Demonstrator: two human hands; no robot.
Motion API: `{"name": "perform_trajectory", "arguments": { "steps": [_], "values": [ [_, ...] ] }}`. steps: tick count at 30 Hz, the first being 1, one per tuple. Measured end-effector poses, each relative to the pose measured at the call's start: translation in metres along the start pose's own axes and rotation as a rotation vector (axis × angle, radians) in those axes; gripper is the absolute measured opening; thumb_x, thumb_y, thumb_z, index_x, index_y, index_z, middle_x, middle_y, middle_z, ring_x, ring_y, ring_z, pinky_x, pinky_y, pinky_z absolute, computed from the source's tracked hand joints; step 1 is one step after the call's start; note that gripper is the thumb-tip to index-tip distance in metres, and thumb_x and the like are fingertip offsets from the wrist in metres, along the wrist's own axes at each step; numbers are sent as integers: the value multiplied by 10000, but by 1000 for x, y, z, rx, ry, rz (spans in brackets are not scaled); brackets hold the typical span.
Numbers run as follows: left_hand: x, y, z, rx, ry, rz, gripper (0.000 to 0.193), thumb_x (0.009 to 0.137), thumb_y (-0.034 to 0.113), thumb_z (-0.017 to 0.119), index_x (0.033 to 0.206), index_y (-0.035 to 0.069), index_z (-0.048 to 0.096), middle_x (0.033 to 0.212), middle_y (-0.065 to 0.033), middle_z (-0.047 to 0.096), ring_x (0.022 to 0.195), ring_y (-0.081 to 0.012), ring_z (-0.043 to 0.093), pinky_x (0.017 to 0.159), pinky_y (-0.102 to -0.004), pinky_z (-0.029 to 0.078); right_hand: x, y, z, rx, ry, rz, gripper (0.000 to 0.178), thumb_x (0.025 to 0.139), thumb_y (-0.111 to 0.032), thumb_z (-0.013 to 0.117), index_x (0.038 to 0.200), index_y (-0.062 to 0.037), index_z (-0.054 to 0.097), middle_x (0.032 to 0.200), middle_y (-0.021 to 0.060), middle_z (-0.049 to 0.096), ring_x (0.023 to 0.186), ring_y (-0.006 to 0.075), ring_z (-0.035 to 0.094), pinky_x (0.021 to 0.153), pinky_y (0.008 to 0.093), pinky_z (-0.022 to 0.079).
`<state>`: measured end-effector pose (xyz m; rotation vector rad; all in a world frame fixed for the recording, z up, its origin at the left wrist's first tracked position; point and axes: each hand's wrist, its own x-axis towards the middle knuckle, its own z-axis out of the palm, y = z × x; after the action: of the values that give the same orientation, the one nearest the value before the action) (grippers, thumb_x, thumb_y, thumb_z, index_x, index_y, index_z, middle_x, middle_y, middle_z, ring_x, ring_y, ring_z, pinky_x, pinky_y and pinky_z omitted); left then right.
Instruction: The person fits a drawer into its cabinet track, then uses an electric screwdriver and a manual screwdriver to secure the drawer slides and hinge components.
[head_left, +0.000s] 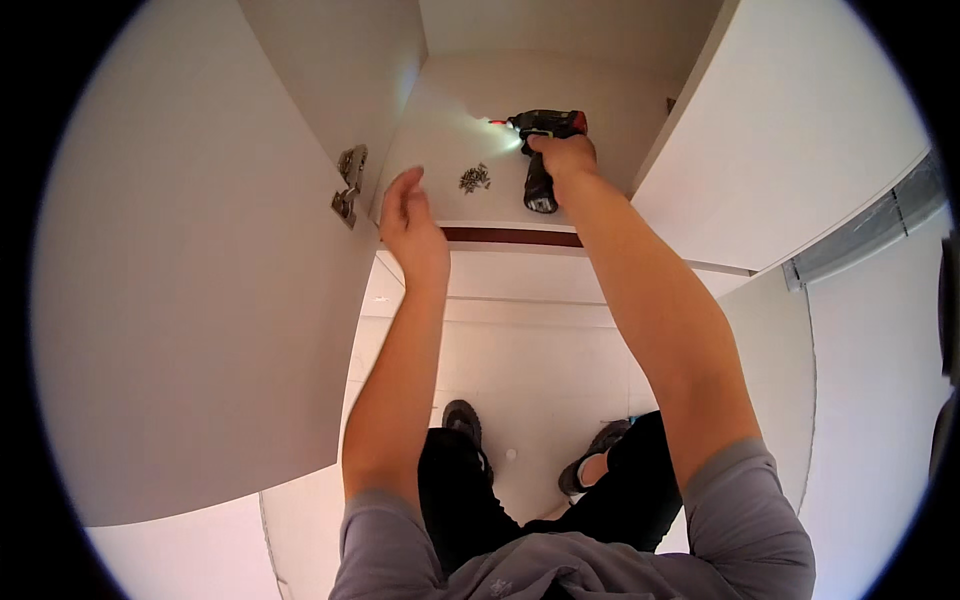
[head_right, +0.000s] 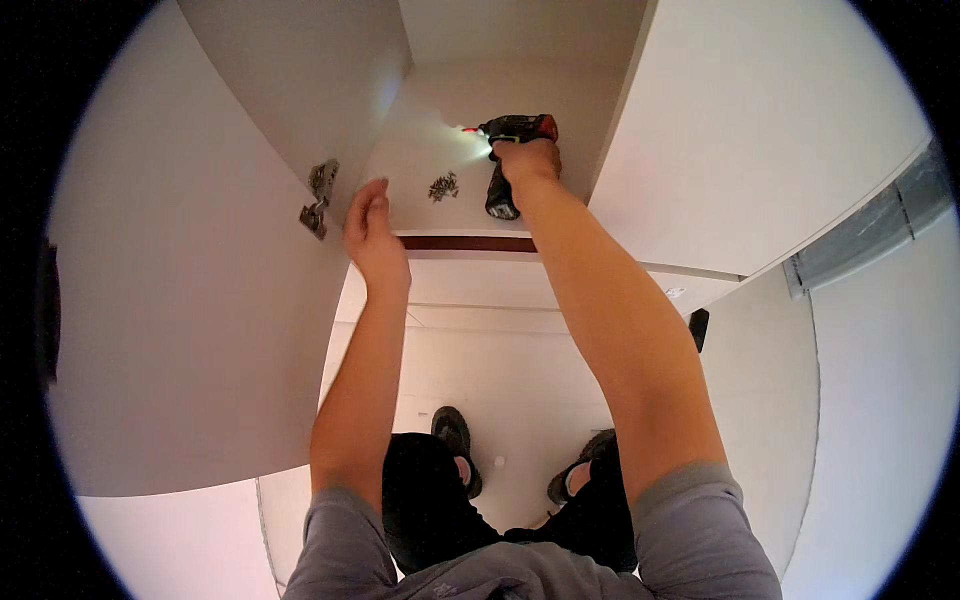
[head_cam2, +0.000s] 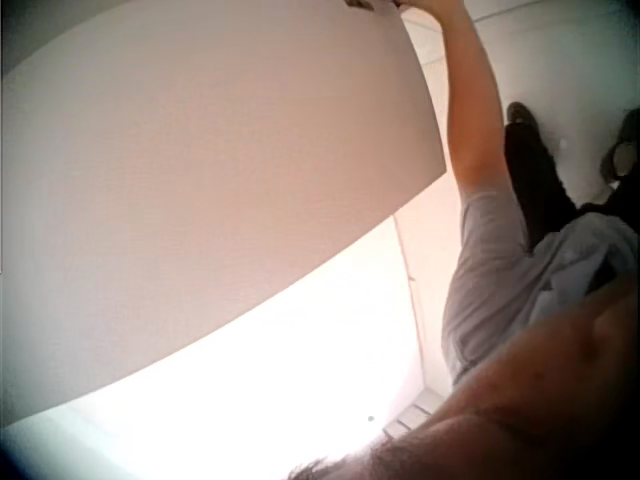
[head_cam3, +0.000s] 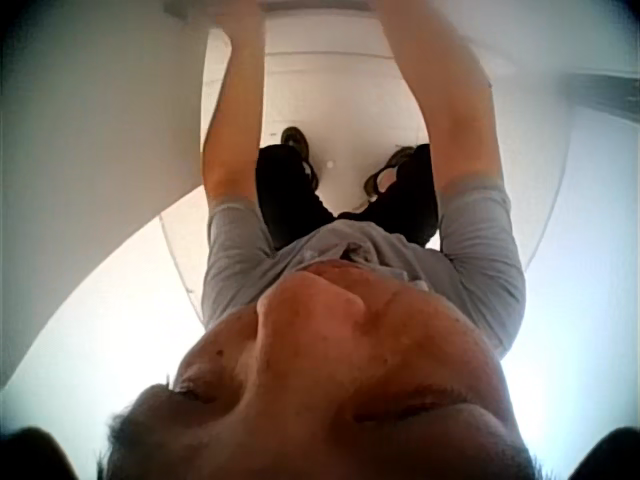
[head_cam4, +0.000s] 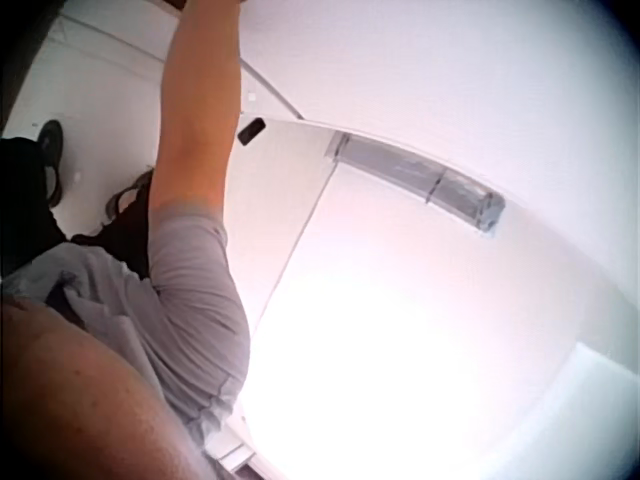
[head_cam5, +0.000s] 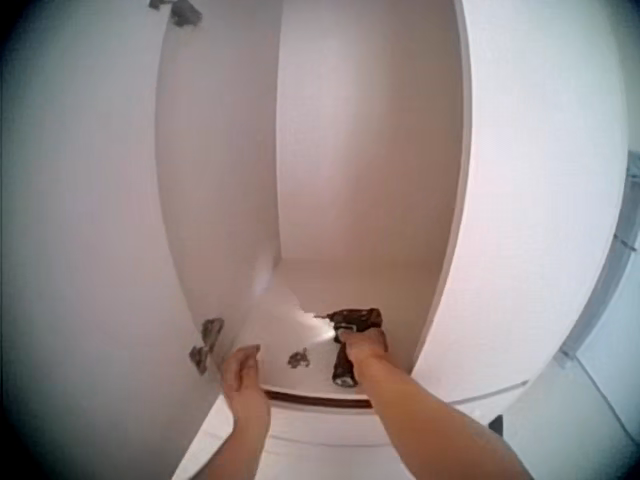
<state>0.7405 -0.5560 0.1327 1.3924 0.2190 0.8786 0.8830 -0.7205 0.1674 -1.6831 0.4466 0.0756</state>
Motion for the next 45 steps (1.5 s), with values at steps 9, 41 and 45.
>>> {"name": "perform_trajectory", "arguments": {
  "steps": [9, 41, 45],
  "values": [
    [-58, -4, -3, -820, 68, -1004, 368, 1079, 232, 509, 1277, -78, 521, 1376, -267, 535, 1299, -367, 570, 1142, -466, 515, 30, 2, -7, -364, 62, -237, 629, 823, -168, 840, 1297, 106, 530, 1197, 236, 698, 1047, 333, 714, 869, 424, 575],
    [-49, -62, -10, -1192, -262, -1012, 278, 1112, 239, 422, 1198, 50, 606, 1201, -85, 676, 1144, -220, 664, 991, -388, 572, -120, 85, 7, -344, -439, -1306, 398, 872, -184, 729, 1231, -46, 625, 1125, 182, 735, 1075, 342, 703, 947, 444, 572],
    [-47, -29, 3, -1022, 54, -1107, 224, 1120, 167, 457, 1175, 2, 598, 1149, -113, 682, 1089, -245, 690, 855, -334, 619, -113, 43, -18, -528, -89, -1279, 283, 905, -159, 687, 1148, -15, 708, 1217, 168, 696, 1128, 371, 667, 990, 469, 553]
  ]
}}
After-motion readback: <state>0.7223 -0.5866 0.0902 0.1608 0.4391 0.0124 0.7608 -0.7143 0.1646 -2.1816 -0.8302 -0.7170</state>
